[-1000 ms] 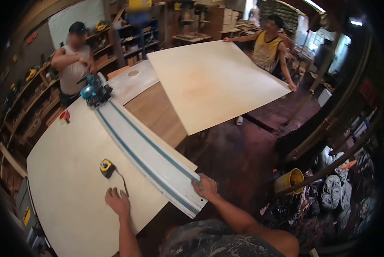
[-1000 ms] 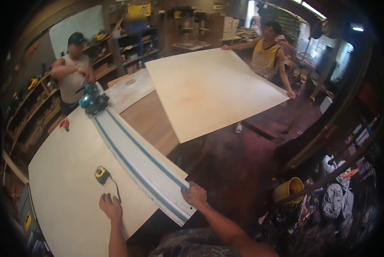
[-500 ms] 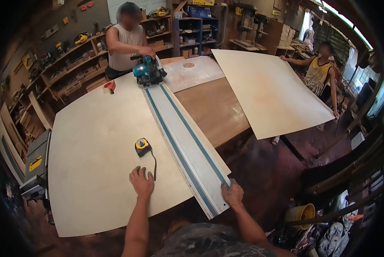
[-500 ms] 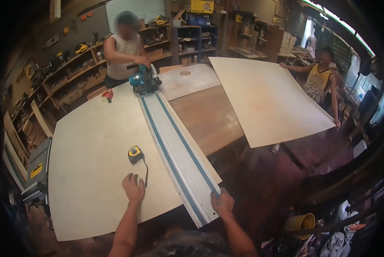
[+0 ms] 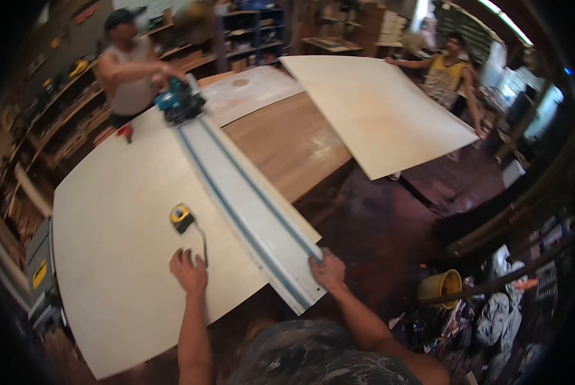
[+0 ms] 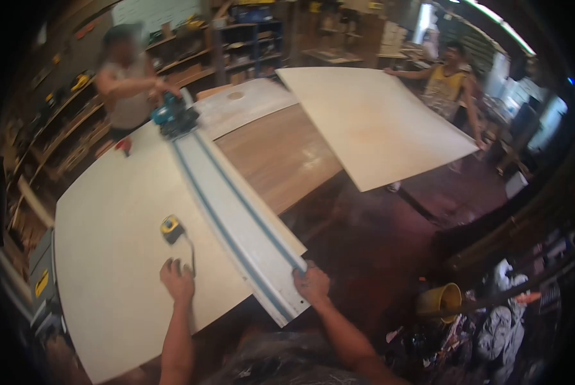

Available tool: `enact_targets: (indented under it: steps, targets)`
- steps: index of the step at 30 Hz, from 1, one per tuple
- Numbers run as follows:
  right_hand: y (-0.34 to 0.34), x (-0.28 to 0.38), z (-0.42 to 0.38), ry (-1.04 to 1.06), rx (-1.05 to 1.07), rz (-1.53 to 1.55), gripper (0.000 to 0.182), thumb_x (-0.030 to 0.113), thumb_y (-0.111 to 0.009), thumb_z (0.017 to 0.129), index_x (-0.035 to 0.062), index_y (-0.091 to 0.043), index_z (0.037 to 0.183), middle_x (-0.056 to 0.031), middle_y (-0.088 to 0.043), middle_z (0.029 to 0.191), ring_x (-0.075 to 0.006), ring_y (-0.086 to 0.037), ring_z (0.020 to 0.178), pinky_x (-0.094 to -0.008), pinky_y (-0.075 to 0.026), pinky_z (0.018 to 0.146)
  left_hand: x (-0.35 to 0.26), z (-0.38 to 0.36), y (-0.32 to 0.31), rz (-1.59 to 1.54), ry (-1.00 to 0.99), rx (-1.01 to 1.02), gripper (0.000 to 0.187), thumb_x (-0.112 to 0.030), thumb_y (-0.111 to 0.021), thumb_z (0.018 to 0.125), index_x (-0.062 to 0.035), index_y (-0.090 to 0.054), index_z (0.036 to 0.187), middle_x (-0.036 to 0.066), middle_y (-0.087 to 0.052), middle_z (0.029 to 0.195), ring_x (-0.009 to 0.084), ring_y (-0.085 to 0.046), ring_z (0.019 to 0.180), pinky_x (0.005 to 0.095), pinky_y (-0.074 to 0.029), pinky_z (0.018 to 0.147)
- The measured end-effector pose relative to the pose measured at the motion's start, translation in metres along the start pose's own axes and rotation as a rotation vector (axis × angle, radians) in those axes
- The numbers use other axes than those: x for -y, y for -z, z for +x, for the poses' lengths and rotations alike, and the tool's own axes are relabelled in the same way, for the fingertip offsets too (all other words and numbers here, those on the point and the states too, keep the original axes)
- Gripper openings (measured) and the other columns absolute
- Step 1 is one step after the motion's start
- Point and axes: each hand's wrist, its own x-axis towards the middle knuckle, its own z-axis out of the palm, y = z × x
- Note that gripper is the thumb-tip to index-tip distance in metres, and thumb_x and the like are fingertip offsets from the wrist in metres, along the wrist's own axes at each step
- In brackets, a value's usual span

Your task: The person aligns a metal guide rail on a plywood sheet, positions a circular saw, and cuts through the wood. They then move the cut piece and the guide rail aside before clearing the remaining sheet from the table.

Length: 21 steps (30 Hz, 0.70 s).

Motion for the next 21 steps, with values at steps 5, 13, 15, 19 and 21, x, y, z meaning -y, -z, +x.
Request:
enact_targets:
  steps: [5,13,15,19,21]
  targets:
    - [0.008,0.003,0.000,-0.028,0.071,0.038,0.055,0.047,-0.061,0.093,0.0072,-0.062,0.131,-0.0229,-0.072,0.117,-0.0421,-0.069,0.110,-0.0520,-0.053,0.097,-0.009,0.001,0.008,-0.021,-0.001,0.014,0.034,-0.019,-0.069,0.088,-0.0010,-0.067,0.117,0.021,-0.056,0.134,0.0407,-0.049,0.126,0.0545,-0.037,0.109]
    - [0.000,-0.005,0.001,-0.012,0.064,0.037,0.057,0.049,-0.059,0.093,0.0057,-0.060,0.129,-0.0240,-0.070,0.121,-0.0418,-0.069,0.111,-0.0513,-0.054,0.097,-0.011,0.002,0.011,-0.008,0.016,0.047,0.035,-0.018,-0.068,0.089,0.0000,-0.066,0.119,0.022,-0.055,0.136,0.0406,-0.048,0.129,0.0542,-0.035,0.112]
    - [-0.002,-0.005,0.002,-0.012,0.050,0.035,0.056,0.047,-0.060,0.093,0.0078,-0.061,0.132,-0.0239,-0.072,0.118,-0.0419,-0.069,0.110,-0.0517,-0.054,0.096,-0.009,0.001,0.011,-0.027,0.016,0.047,0.036,-0.019,-0.068,0.089,0.0004,-0.066,0.119,0.023,-0.055,0.137,0.0410,-0.048,0.129,0.0547,-0.035,0.112]
    - [0.005,-0.001,0.007,-0.036,0.058,-0.021,0.050,0.045,-0.063,0.091,0.0080,-0.066,0.125,-0.0245,-0.074,0.108,-0.0430,-0.070,0.104,-0.0517,-0.055,0.090,0.014,-0.004,-0.010,-0.009,0.029,0.053,0.038,-0.021,-0.069,0.089,0.0011,-0.067,0.120,0.025,-0.055,0.138,0.0436,-0.047,0.131,0.0549,-0.035,0.112]
    - [0.003,-0.003,-0.007,-0.011,0.053,0.031,0.048,0.043,-0.065,0.090,0.0074,-0.068,0.122,-0.0245,-0.074,0.106,-0.0436,-0.070,0.103,-0.0518,-0.055,0.090,0.004,-0.007,0.006,0.018,0.041,0.059,0.036,-0.020,-0.069,0.089,-0.0019,-0.068,0.121,0.022,-0.057,0.138,0.0402,-0.048,0.131,0.0538,-0.036,0.112]
